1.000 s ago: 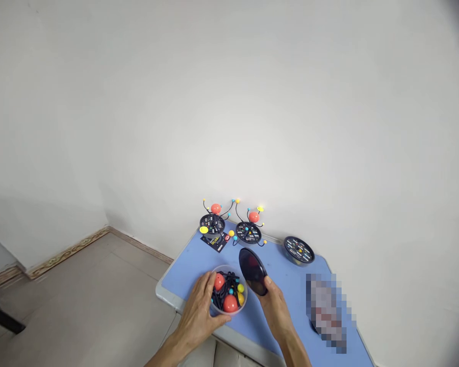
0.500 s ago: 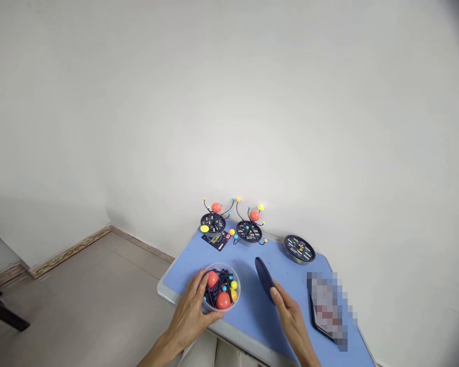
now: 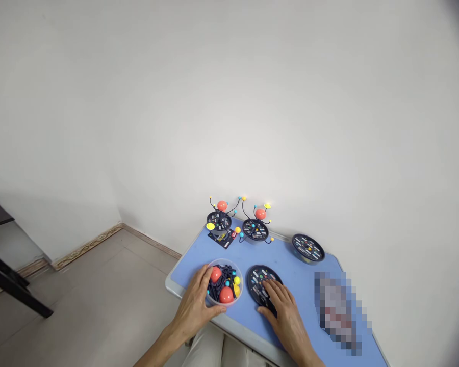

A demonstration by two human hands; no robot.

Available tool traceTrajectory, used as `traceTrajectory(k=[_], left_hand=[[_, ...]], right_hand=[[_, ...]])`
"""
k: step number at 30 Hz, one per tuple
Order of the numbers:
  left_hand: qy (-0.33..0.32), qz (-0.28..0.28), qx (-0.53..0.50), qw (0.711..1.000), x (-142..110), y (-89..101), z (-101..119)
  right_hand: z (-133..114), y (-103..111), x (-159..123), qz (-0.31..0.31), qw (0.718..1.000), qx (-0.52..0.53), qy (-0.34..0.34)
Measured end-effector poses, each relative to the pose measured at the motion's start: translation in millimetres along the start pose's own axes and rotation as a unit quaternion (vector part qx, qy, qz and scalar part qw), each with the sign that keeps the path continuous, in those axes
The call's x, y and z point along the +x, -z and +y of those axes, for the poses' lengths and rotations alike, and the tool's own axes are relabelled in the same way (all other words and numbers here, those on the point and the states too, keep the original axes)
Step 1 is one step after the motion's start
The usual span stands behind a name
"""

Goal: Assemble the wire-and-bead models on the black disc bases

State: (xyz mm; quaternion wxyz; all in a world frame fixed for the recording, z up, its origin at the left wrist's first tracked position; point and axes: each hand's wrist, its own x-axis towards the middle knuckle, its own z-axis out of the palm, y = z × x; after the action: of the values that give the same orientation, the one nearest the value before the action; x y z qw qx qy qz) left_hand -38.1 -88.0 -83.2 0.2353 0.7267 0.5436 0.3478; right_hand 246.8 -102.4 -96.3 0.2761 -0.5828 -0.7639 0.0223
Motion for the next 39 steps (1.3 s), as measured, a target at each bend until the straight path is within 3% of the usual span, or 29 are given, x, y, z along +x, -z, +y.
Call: traceTrajectory(k=[6,9,13,16,20,25,30,35,39], left_hand=[[-0.008,-0.004,-0.014,1.0,1.0,2.1,-0.3],[-0.005,-0.002,-0.032,0.999,-1.0,3.0,-1.9],[0.007,0.006,-0.059,0.998,-2.5,4.2,-3.6],[-0.004,0.009,-0.069,0.998,-2.1,5.1,-3.5],[0.003,0.009,-0.075,0.997,-1.7,5.1,-3.2],[0.003,0.02,-0.067,0.998,-2.2,2.4,-6.0],[-0.01,0.027,-0.064,0.998,-2.1,-1.8,-9.9],[0.008,0.031,-0.063,0.997,-1.3,-4.0,-9.6],[0.001,0.042,-0.072,0.996,-0.1,-4.5,-7.0]], right_hand=[[2.5,14.4,6.8,0.018,0.999,-0.007,-0.03],[-23.1,27.9,18.6,0.029,0.999,0.036,-0.022],[-71.3,38.1,43.7,-0.008,0.996,0.081,0.027],[-99.0,34.6,63.4,-0.065,0.997,0.021,0.039],[-117.0,18.9,81.4,-0.112,0.991,-0.052,0.059],[-127.1,3.5,92.8,-0.15,0.979,-0.097,0.096],[-129.0,4.5,103.3,-0.171,0.972,-0.084,0.134],[-119.0,16.8,103.2,-0.141,0.981,-0.011,0.129],[-110.1,25.8,86.5,-0.099,0.986,0.115,0.068]])
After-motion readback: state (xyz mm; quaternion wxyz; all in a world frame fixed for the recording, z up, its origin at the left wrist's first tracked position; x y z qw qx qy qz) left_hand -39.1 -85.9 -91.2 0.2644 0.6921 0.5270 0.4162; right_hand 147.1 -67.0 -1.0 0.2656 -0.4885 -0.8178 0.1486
